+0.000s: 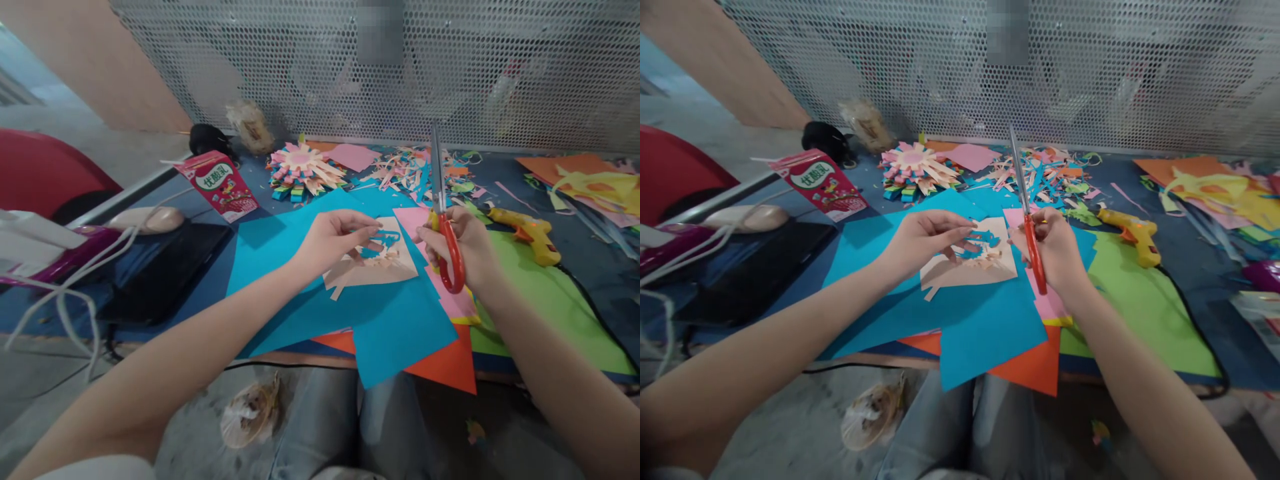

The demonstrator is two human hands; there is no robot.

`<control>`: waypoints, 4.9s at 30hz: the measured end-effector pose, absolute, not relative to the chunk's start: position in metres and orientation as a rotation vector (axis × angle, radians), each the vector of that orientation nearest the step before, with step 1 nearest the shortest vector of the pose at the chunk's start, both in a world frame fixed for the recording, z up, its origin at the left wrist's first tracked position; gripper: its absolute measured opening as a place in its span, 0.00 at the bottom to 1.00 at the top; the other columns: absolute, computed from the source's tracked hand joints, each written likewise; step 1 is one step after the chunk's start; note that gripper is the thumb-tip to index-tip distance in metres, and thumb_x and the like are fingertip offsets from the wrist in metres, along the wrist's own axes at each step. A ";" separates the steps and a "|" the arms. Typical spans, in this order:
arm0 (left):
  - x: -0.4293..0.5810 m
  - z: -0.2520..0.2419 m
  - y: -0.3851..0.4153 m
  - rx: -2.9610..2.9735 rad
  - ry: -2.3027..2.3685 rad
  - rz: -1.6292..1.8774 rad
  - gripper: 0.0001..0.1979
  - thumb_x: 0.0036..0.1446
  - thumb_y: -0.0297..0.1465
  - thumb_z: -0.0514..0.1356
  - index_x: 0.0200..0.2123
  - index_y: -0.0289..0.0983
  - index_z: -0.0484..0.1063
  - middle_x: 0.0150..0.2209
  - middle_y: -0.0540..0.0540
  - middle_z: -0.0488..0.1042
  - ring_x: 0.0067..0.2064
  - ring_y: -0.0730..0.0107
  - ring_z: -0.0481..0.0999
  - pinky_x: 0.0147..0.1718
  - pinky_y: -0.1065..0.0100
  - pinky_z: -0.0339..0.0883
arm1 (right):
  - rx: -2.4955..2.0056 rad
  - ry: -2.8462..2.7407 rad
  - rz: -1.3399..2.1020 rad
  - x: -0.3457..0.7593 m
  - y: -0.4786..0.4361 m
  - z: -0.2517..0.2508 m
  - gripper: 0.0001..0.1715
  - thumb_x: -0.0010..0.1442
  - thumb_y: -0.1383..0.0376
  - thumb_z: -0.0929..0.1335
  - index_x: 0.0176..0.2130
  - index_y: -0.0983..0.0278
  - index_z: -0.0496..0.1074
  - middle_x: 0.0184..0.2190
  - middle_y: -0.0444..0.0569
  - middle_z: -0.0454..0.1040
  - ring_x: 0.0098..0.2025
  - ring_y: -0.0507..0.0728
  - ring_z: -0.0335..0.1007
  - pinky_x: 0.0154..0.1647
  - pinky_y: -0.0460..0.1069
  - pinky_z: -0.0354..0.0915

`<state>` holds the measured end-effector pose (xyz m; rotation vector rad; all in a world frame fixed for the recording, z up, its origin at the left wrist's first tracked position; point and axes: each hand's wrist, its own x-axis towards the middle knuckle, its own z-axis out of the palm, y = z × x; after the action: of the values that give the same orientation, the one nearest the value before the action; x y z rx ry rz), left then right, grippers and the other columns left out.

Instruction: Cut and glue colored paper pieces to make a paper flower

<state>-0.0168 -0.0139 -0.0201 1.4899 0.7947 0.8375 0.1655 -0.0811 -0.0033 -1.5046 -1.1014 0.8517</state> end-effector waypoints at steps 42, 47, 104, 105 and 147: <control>-0.027 -0.024 0.030 1.271 0.785 1.290 0.09 0.56 0.30 0.58 0.38 0.31 0.72 0.39 0.41 0.78 0.19 0.80 0.73 0.11 0.78 0.51 | -1.609 -2.127 0.048 0.126 -0.068 -0.015 0.11 0.58 0.70 0.63 0.40 0.63 0.71 0.40 0.52 0.76 0.43 0.59 0.73 0.44 0.54 0.67; -0.025 -0.025 0.026 1.267 0.728 1.201 0.11 0.54 0.30 0.61 0.39 0.30 0.73 0.40 0.40 0.79 0.18 0.80 0.72 0.10 0.77 0.50 | -1.806 -1.713 -0.010 0.168 -0.016 0.027 0.13 0.53 0.76 0.61 0.36 0.69 0.72 0.38 0.59 0.76 0.43 0.63 0.73 0.47 0.59 0.65; -0.190 -0.024 -0.022 1.764 2.619 0.470 0.41 0.45 0.46 0.62 0.56 0.25 0.57 0.48 0.25 0.72 0.51 0.38 0.71 0.48 0.52 0.61 | -1.417 -1.275 0.953 0.169 -0.036 -0.012 0.07 0.47 0.70 0.73 0.28 0.65 0.71 0.25 0.45 0.75 0.26 0.51 0.74 0.28 0.45 0.72; -0.190 -0.024 -0.021 1.760 2.613 0.466 0.41 0.45 0.46 0.62 0.55 0.25 0.57 0.48 0.25 0.72 0.51 0.37 0.71 0.47 0.53 0.62 | -1.419 -1.278 0.956 0.169 -0.036 -0.012 0.07 0.47 0.70 0.73 0.28 0.65 0.71 0.25 0.45 0.76 0.26 0.51 0.74 0.28 0.45 0.72; -0.025 -0.023 0.015 1.770 0.731 0.805 0.21 0.51 0.38 0.62 0.46 0.33 0.68 0.39 0.41 0.76 0.36 0.68 0.78 0.26 0.71 0.71 | -1.229 -1.328 1.181 0.149 -0.049 -0.012 0.36 0.41 0.73 0.72 0.47 0.59 0.57 0.39 0.46 0.75 0.33 0.53 0.76 0.35 0.50 0.74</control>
<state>-0.0250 0.0151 -0.0227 1.7705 0.7309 0.8052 0.1488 -0.0492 -0.0122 -1.2293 -1.3277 1.1810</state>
